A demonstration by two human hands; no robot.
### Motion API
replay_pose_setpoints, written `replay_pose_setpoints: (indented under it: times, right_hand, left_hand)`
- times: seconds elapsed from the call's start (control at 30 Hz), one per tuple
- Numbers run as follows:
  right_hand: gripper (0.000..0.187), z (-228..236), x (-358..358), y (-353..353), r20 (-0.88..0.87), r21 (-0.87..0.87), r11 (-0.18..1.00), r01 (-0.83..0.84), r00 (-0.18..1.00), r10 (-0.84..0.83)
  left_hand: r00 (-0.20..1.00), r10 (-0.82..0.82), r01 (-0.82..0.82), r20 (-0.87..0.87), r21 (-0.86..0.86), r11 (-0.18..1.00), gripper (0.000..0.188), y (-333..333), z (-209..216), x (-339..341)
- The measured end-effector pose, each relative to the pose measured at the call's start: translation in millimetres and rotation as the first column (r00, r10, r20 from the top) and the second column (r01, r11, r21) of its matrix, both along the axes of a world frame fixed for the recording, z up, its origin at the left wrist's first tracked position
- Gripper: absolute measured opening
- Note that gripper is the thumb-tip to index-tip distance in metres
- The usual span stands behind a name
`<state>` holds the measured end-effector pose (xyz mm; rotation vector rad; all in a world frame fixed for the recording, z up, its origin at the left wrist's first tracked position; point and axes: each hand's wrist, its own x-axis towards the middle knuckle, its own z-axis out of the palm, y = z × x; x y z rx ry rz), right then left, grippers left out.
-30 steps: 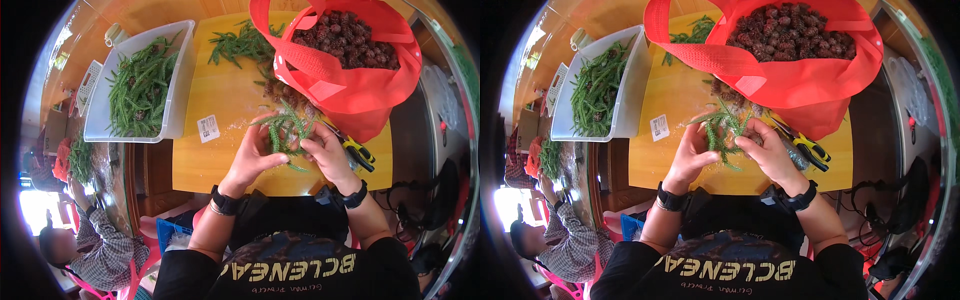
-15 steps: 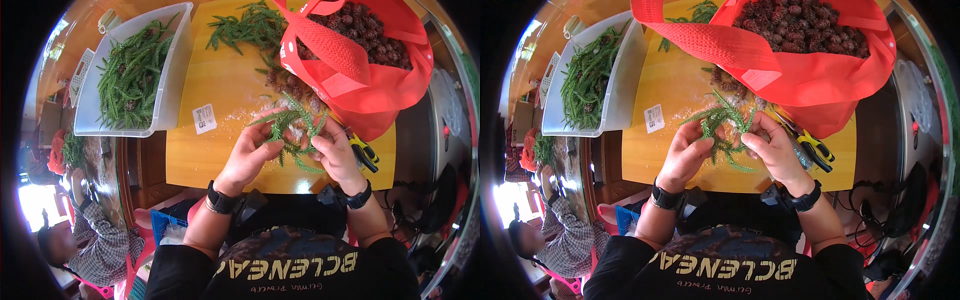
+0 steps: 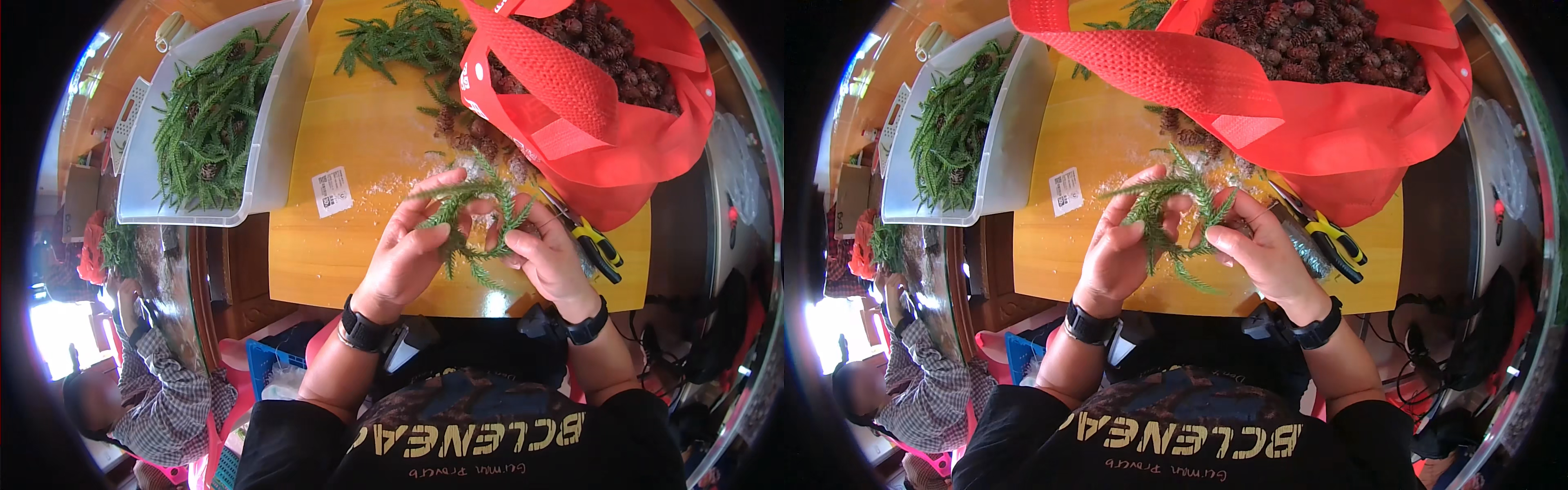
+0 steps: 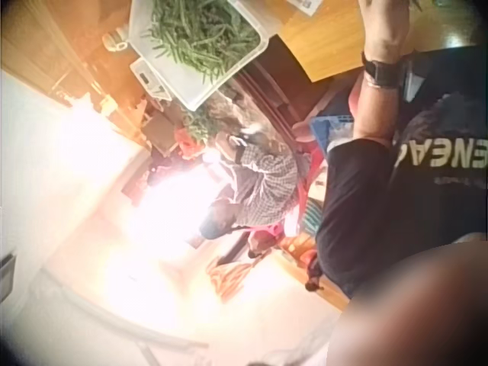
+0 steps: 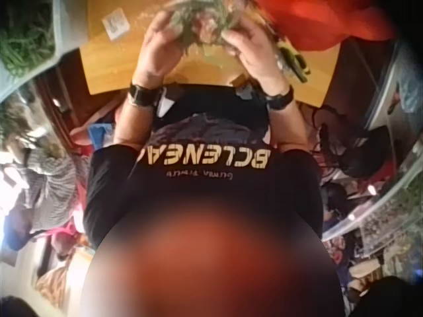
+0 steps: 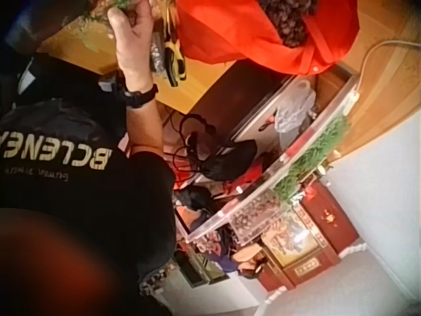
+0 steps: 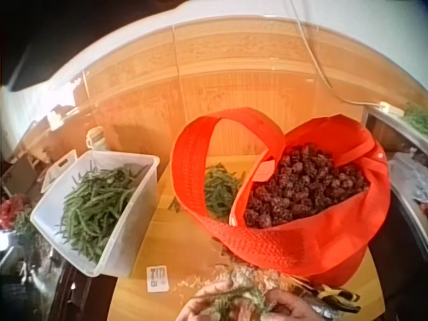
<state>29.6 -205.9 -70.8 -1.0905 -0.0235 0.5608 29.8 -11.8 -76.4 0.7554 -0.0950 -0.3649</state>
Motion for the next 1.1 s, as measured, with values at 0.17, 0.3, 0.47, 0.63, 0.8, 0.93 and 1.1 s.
replay_pose_setpoints:
  times: [0.17,0.3,0.47,0.63,0.8,0.93,1.1]
  right_hand:
    - [0.025,1,2,0,0.018,-0.044,0.999,-0.016,1.0,0.016]
    - [0.026,1,1,0,0.011,0.02,0.999,-0.036,0.999,0.036]
    - [0.028,0,2,1,-0.008,0.021,1.0,-0.007,1.0,0.007]
    - [0.027,3,2,1,0.01,-0.019,1.0,0.016,1.0,-0.016]
    - [0.025,9,2,3,-0.072,0.02,0.999,0.027,0.997,-0.025]
    - [0.02,10,5,-5,-0.12,0.114,0.993,0.011,0.993,0.003]
    - [0.018,3,4,-2,-0.192,0.236,0.966,0.108,0.979,-0.062]
  left_hand:
    - [0.999,-0.052,0.05,-0.002,-0.197,0.979,0.07,0,-4,1]
    - [1.0,0.028,-0.03,-0.013,-0.146,0.989,0.078,3,-2,1]
    - [0.988,0.147,-0.136,0.053,-0.179,0.975,0.069,2,-2,6]
    - [0.901,0.314,-0.383,0.3,0.207,0.9,0.06,-1,-2,3]
    - [0.418,0.119,-0.808,0.901,0.308,0.502,0.096,7,0,3]
    - [0.393,-0.284,-0.838,0.875,0.468,0.282,0.074,2,13,3]
    - [0.454,-0.345,-0.738,0.822,0.564,0.37,0.024,2,16,6]
